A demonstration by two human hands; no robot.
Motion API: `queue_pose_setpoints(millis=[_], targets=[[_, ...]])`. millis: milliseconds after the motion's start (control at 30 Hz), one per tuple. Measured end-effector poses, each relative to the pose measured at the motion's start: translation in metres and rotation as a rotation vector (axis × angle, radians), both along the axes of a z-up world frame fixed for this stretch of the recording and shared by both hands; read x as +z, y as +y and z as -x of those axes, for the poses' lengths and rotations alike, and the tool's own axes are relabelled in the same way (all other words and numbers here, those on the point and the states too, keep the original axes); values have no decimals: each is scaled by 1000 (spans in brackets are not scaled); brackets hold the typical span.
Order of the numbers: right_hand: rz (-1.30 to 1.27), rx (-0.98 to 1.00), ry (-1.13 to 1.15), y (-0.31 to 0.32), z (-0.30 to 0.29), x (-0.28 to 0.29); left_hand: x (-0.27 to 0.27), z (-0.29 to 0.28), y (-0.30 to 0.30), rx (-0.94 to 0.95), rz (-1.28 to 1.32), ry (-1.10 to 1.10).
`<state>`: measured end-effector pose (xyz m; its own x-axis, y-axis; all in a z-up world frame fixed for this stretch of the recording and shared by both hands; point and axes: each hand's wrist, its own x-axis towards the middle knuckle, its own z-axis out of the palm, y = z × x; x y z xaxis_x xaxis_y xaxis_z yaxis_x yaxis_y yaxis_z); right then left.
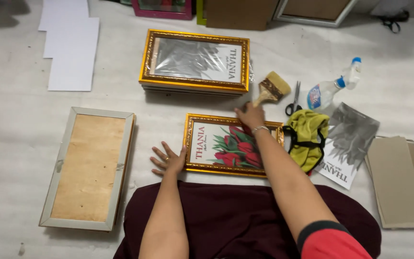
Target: Cleaning a picture frame using a brush and a cloth before assembly
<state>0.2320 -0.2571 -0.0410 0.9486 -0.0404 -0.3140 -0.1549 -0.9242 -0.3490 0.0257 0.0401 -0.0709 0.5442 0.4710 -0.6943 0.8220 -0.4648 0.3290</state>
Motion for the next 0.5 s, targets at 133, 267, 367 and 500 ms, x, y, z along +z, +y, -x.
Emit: queue_pose_setpoints(millis=[133,267,367,500], targets=[[-20,-23,-333,-31,6,41,3,-2,2,-17,12,6],[-60,-34,-625,-74,52,151,0,0,1,-14,-3,4],[-67,-122,-595,-112,97,200,-4,-2,1,-11,-19,-4],[-21,-184,-428,-134,153,205,-1,-1,-1,-11,-38,-6]])
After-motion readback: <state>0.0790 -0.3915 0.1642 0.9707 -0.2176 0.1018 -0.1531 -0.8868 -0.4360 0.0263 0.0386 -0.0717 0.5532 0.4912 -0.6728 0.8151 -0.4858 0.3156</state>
